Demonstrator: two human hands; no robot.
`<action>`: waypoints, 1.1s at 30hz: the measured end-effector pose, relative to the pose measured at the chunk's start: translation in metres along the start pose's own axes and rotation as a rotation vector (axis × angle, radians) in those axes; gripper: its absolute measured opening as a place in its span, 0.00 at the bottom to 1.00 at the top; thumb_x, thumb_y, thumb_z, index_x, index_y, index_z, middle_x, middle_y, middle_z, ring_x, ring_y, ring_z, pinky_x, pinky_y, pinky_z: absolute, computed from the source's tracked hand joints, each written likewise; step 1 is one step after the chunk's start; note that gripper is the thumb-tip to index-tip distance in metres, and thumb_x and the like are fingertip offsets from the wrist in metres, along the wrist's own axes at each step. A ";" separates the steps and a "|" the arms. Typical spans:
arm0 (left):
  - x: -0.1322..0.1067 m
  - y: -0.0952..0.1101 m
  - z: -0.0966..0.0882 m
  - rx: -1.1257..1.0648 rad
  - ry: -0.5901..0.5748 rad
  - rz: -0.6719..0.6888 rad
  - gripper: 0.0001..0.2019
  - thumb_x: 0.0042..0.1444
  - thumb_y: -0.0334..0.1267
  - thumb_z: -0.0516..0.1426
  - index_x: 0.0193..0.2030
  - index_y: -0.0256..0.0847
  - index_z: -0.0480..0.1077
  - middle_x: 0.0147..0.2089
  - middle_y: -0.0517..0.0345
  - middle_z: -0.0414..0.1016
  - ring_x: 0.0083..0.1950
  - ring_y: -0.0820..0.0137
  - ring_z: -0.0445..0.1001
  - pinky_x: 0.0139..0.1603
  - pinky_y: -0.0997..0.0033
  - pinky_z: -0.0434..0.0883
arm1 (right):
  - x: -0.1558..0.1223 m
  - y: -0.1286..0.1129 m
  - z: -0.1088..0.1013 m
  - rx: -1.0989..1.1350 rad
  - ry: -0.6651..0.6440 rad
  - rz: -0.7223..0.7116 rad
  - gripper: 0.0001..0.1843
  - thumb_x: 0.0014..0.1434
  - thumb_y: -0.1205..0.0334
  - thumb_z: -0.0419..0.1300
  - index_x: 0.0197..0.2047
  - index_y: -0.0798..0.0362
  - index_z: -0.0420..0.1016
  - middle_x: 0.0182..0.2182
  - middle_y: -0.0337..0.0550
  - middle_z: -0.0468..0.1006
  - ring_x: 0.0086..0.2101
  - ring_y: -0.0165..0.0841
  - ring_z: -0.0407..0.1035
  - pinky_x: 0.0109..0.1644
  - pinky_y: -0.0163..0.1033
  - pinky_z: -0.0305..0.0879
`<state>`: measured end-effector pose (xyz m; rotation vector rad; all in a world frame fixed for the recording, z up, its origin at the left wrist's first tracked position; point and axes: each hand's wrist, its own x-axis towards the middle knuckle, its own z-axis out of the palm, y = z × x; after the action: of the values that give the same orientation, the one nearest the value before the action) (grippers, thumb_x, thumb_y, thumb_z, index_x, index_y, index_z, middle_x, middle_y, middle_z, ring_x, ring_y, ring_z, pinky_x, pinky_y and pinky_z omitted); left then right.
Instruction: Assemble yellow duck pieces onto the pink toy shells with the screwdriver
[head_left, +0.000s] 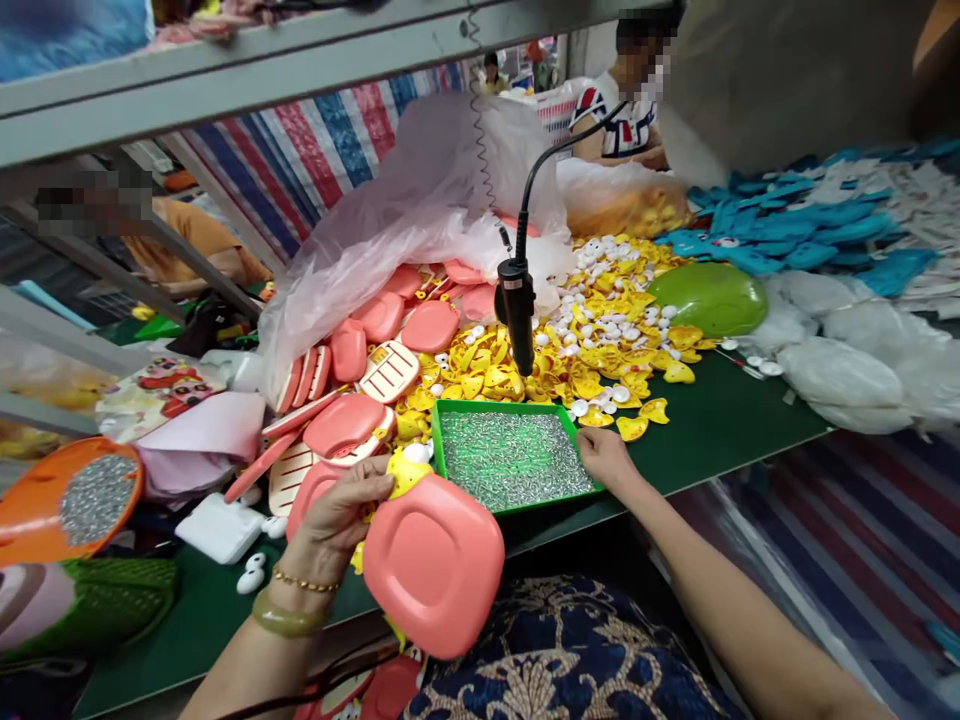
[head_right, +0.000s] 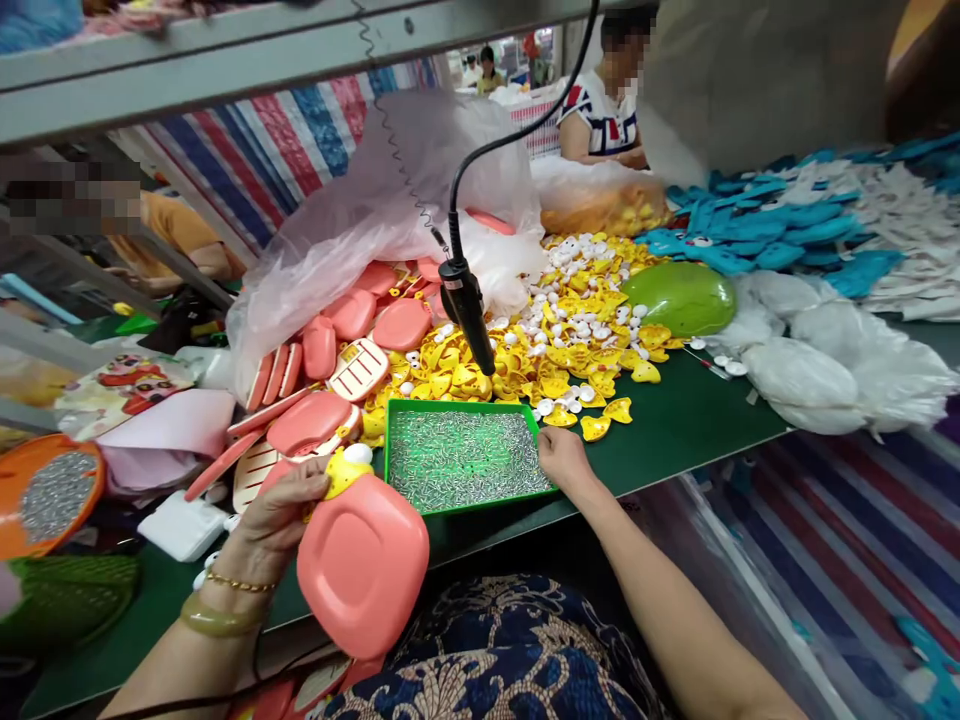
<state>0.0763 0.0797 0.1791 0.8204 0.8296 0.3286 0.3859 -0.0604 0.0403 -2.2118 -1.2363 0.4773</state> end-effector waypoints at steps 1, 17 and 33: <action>-0.001 0.007 0.007 0.014 -0.018 0.008 0.14 0.31 0.32 0.70 0.28 0.31 0.77 0.25 0.49 0.76 0.24 0.65 0.75 0.25 0.72 0.74 | 0.002 0.001 0.001 0.015 0.002 -0.003 0.15 0.55 0.65 0.46 0.20 0.54 0.66 0.16 0.38 0.63 0.21 0.28 0.59 0.26 0.33 0.48; -0.002 -0.030 -0.014 -0.025 0.070 -0.029 0.13 0.31 0.29 0.70 0.27 0.31 0.77 0.24 0.52 0.76 0.23 0.71 0.73 0.24 0.76 0.72 | -0.001 0.001 -0.012 -0.167 0.010 -0.041 0.15 0.56 0.68 0.47 0.21 0.53 0.66 0.21 0.44 0.71 0.25 0.32 0.64 0.30 0.35 0.51; 0.018 -0.055 -0.064 -0.112 0.244 0.062 0.08 0.37 0.30 0.69 0.26 0.32 0.77 0.24 0.54 0.76 0.24 0.71 0.72 0.30 0.74 0.69 | -0.001 -0.044 0.008 -0.399 -0.004 0.028 0.16 0.61 0.66 0.48 0.32 0.58 0.76 0.30 0.57 0.78 0.32 0.42 0.74 0.33 0.40 0.61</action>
<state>0.0366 0.0862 0.1031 0.7107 1.0048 0.5333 0.3515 -0.0403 0.0615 -2.5597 -1.4014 0.2611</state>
